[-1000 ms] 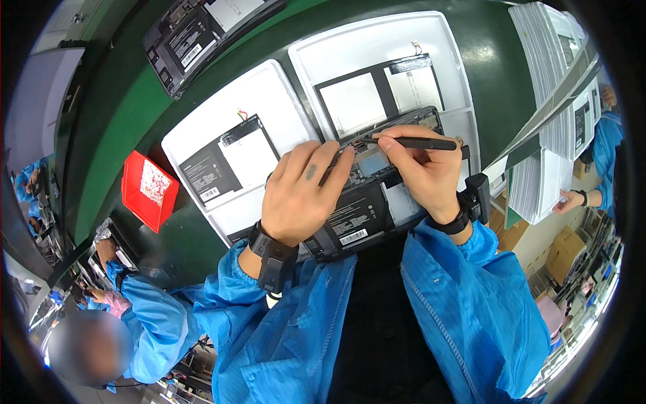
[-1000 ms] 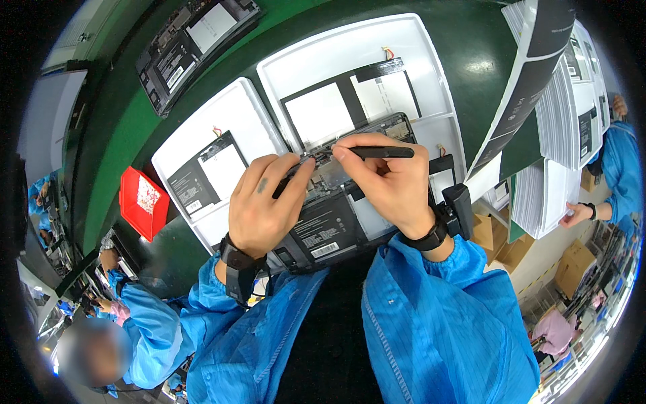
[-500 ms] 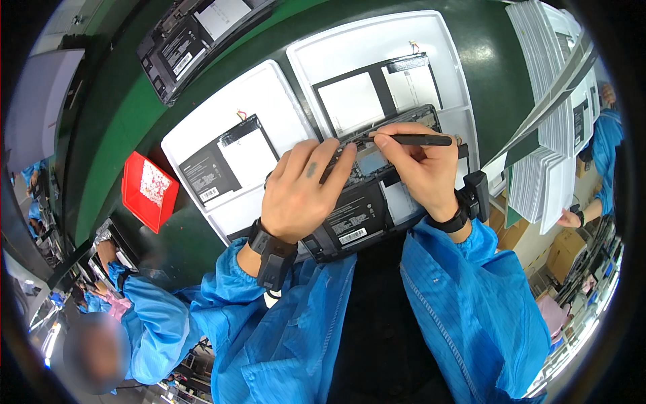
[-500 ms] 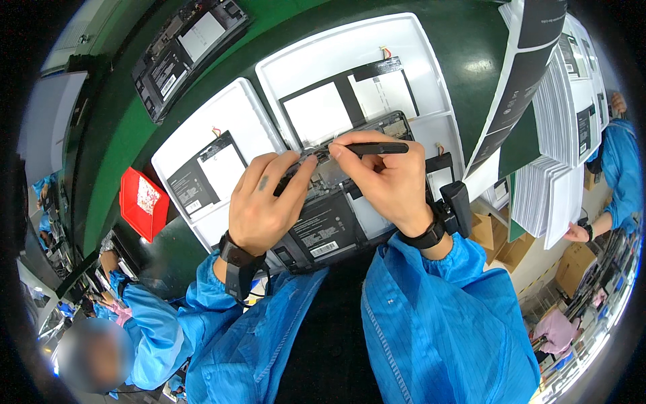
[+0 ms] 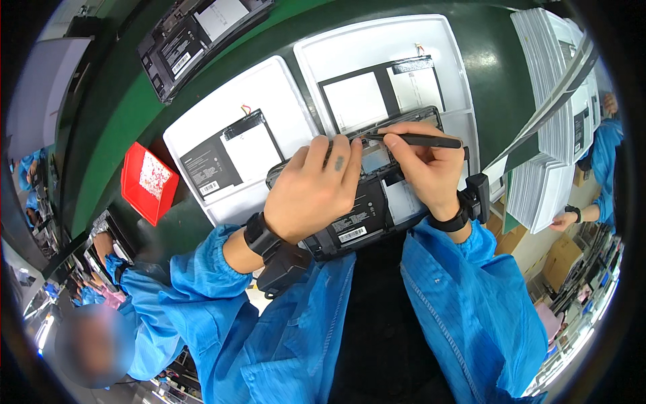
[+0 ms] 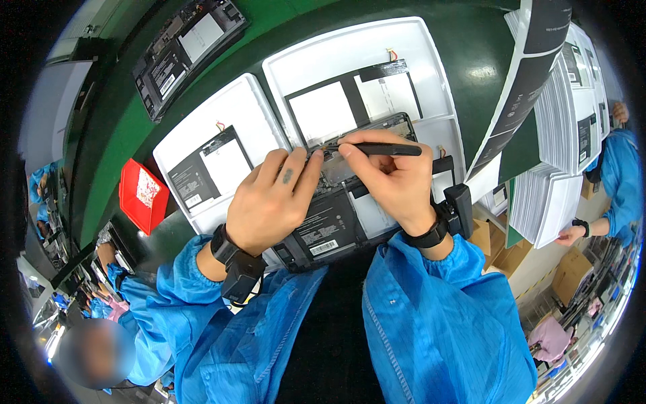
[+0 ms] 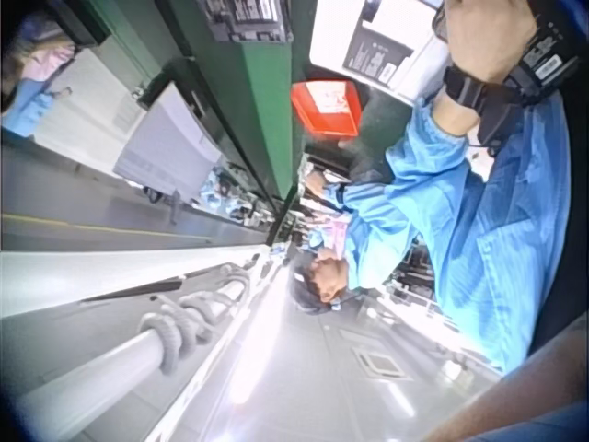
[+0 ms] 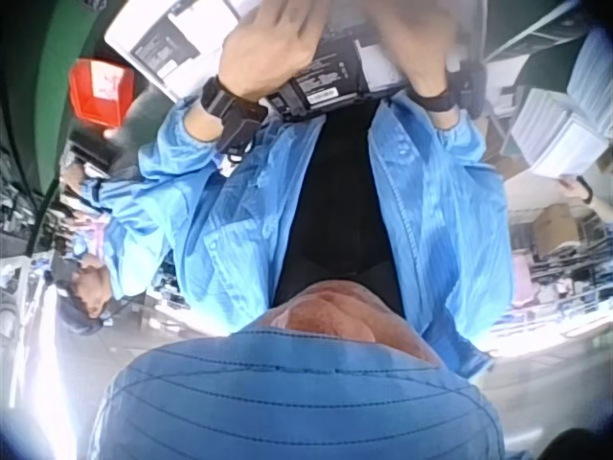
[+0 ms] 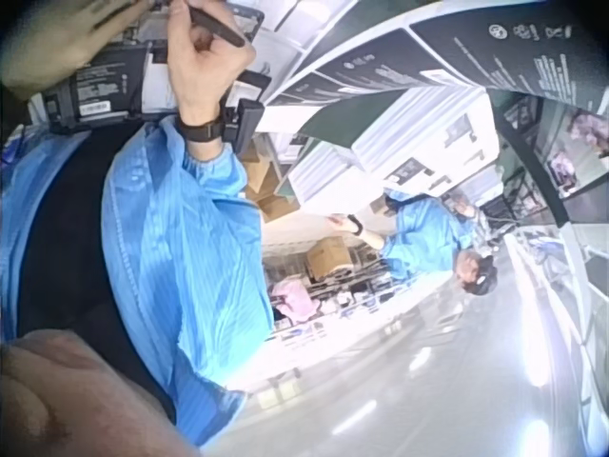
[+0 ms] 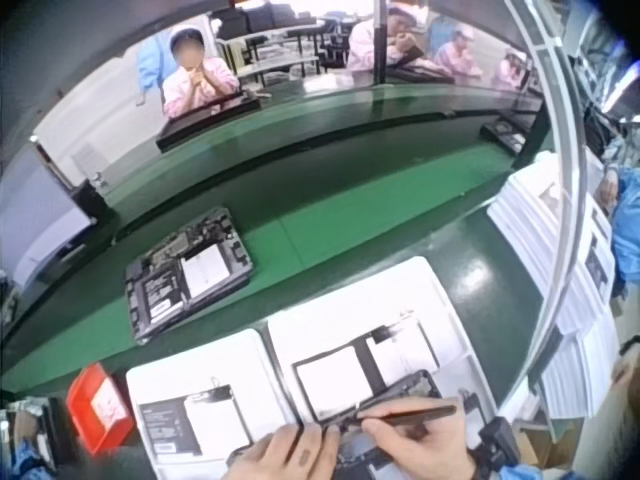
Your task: Assembling laptop components and applying labels on a factory assembly line.
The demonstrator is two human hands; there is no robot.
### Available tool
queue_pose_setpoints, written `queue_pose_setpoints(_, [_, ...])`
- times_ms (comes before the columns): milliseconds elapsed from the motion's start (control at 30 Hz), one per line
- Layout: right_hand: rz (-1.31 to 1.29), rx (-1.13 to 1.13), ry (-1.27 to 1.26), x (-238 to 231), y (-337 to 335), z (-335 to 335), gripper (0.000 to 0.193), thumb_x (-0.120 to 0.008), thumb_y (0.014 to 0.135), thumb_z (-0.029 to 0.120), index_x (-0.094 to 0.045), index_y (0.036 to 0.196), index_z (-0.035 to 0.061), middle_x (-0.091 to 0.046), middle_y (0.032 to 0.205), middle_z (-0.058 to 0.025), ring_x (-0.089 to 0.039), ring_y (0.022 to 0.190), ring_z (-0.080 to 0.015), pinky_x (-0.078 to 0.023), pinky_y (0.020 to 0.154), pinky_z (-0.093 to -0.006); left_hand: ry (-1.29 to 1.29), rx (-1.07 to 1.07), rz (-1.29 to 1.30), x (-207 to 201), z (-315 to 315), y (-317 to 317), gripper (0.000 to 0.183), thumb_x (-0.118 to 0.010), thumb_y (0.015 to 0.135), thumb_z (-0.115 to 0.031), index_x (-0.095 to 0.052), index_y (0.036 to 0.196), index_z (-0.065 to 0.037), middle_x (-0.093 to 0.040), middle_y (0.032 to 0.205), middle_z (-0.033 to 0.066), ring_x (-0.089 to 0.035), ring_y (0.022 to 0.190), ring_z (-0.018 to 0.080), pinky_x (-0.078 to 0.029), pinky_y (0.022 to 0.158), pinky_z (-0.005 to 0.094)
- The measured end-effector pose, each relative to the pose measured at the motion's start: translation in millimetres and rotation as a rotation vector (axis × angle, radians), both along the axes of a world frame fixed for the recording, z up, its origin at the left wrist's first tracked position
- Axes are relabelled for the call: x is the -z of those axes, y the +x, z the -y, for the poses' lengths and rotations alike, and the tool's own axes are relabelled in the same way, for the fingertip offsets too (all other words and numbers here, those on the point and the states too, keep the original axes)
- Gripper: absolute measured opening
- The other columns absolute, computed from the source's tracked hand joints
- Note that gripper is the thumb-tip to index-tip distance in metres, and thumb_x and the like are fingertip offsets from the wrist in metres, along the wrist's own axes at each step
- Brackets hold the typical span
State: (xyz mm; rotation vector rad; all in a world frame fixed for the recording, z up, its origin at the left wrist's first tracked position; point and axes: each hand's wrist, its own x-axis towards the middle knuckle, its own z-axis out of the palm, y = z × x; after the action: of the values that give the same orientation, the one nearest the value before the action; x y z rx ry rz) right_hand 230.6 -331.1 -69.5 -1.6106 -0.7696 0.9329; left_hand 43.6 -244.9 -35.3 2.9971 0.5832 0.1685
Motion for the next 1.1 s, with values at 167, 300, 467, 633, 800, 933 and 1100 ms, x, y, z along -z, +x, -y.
queue_pose_setpoints(167, [0.142, -0.083, 0.053, 4, 0, 1, 0.013, -0.08, 0.086, 0.004, -0.078, 0.099, 0.0014, -0.063, 0.062, 0.002, -0.046, 0.052, 0.0, -0.032, 0.046, -0.0199, -0.004, 0.023, -0.002, 0, -1, 0, 0.042, -0.067, 0.079, -0.01, -0.07, 0.12, 0.0, -0.064, 0.114, 0.0096, -0.063, 0.101, 0.0239, -0.06, 0.074, 0.0311])
queue_pose_setpoints(300, [0.145, -0.128, 0.064, 1, 0, 1, 0.017, -0.081, 0.084, 0.004, -0.078, 0.101, 0.0029, -0.069, 0.069, -0.001, -0.05, 0.053, -0.0016, -0.037, 0.048, -0.0199, -0.047, -0.025, 0.124, 11, 0, -11, 0.042, -0.072, 0.079, -0.008, -0.071, 0.121, -0.004, -0.066, 0.117, 0.009, -0.064, 0.099, 0.0246, -0.06, 0.071, 0.0316])
queue_pose_setpoints(467, [0.147, -0.203, 0.063, 1, 0, 0, 0.019, -0.081, 0.084, 0.005, -0.079, 0.103, 0.0046, -0.072, 0.074, -0.0028, -0.052, 0.054, -0.0022, -0.039, 0.048, -0.0198, -0.057, -0.057, 0.159, 16, 3, -12, 0.042, -0.077, 0.076, -0.007, -0.073, 0.119, -0.006, -0.067, 0.119, 0.0086, -0.064, 0.1, 0.0249, -0.06, 0.071, 0.0316])
queue_pose_setpoints(633, [0.165, -0.223, 0.064, -4, 0, -2, 0.019, -0.08, 0.084, 0.004, -0.078, 0.103, 0.003, -0.077, 0.085, -0.0077, -0.057, 0.055, -0.0038, -0.042, 0.049, -0.0194, -0.085, -0.055, 0.166, 16, 1, -12, 0.042, -0.077, 0.076, -0.007, -0.073, 0.117, -0.006, -0.068, 0.118, 0.0085, -0.064, 0.1, 0.0252, -0.06, 0.071, 0.0319])
queue_pose_setpoints(800, [0.273, -0.205, 0.152, 6, -4, -2, 0.018, -0.08, 0.085, 0.004, -0.078, 0.102, 0.0018, -0.077, 0.089, -0.0093, -0.06, 0.056, -0.0061, -0.045, 0.049, -0.0202, -0.088, -0.067, 0.181, 18, 0, -11, 0.042, -0.077, 0.075, -0.006, -0.073, 0.117, -0.006, -0.068, 0.117, 0.0089, -0.064, 0.1, 0.0255, -0.06, 0.07, 0.0323])
queue_pose_setpoints(933, [0.302, -0.211, 0.178, 4, -4, -3, 0.018, -0.08, 0.085, 0.004, -0.077, 0.102, 0.0019, -0.077, 0.09, -0.0098, -0.061, 0.056, -0.0074, -0.046, 0.05, -0.0207, -0.104, -0.071, 0.199, 20, 0, -10, 0.04, -0.077, 0.075, -0.005, -0.074, 0.115, -0.006, -0.068, 0.115, 0.0089, -0.065, 0.099, 0.0259, -0.06, 0.07, 0.033])
queue_pose_setpoints(1100, [0.276, -0.225, 0.139, 4, -3, -1, 0.017, -0.08, 0.085, 0.005, -0.078, 0.101, 0.002, -0.077, 0.086, -0.0091, -0.059, 0.055, -0.0064, -0.044, 0.049, -0.0209, -0.109, -0.105, 0.215, 21, 4, -10, 0.039, -0.078, 0.076, -0.006, -0.073, 0.114, -0.006, -0.068, 0.115, 0.008, -0.065, 0.1, 0.0259, -0.06, 0.07, 0.0335])
